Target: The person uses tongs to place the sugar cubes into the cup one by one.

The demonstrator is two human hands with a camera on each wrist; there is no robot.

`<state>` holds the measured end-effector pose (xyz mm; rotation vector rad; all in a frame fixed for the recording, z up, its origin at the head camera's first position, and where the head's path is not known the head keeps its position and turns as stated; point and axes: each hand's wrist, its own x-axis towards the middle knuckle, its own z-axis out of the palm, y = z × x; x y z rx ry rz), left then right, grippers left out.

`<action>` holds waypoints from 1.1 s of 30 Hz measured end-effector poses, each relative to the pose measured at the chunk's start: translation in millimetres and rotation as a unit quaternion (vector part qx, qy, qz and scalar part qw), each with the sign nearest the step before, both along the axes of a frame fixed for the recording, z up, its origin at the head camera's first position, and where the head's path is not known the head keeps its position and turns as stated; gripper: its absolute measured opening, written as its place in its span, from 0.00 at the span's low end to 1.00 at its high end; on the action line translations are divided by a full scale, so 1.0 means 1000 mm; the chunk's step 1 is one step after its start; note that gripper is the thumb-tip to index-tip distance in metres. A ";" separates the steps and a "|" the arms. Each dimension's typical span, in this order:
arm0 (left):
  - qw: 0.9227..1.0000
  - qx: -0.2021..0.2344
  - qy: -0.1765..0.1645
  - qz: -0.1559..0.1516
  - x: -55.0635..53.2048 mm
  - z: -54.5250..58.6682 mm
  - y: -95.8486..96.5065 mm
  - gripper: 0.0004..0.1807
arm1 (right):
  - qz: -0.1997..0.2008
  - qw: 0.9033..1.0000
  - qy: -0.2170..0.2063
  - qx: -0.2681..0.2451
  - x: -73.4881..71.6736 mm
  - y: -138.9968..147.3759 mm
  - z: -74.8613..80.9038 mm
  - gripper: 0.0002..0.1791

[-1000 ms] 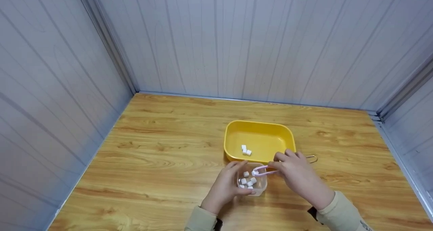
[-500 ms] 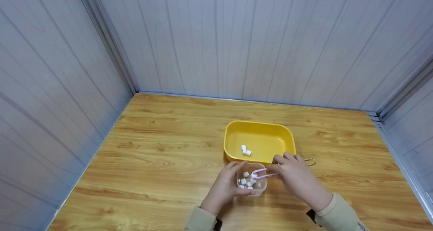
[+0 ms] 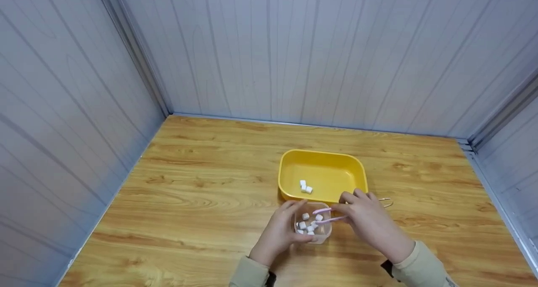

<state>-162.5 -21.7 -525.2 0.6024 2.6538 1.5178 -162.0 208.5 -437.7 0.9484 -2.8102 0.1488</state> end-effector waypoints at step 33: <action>1.000 0.013 -0.013 -0.007 -0.001 0.000 -0.001 0.47 | 0.005 1.000 0.014 -0.015 0.002 0.003 0.006 0.21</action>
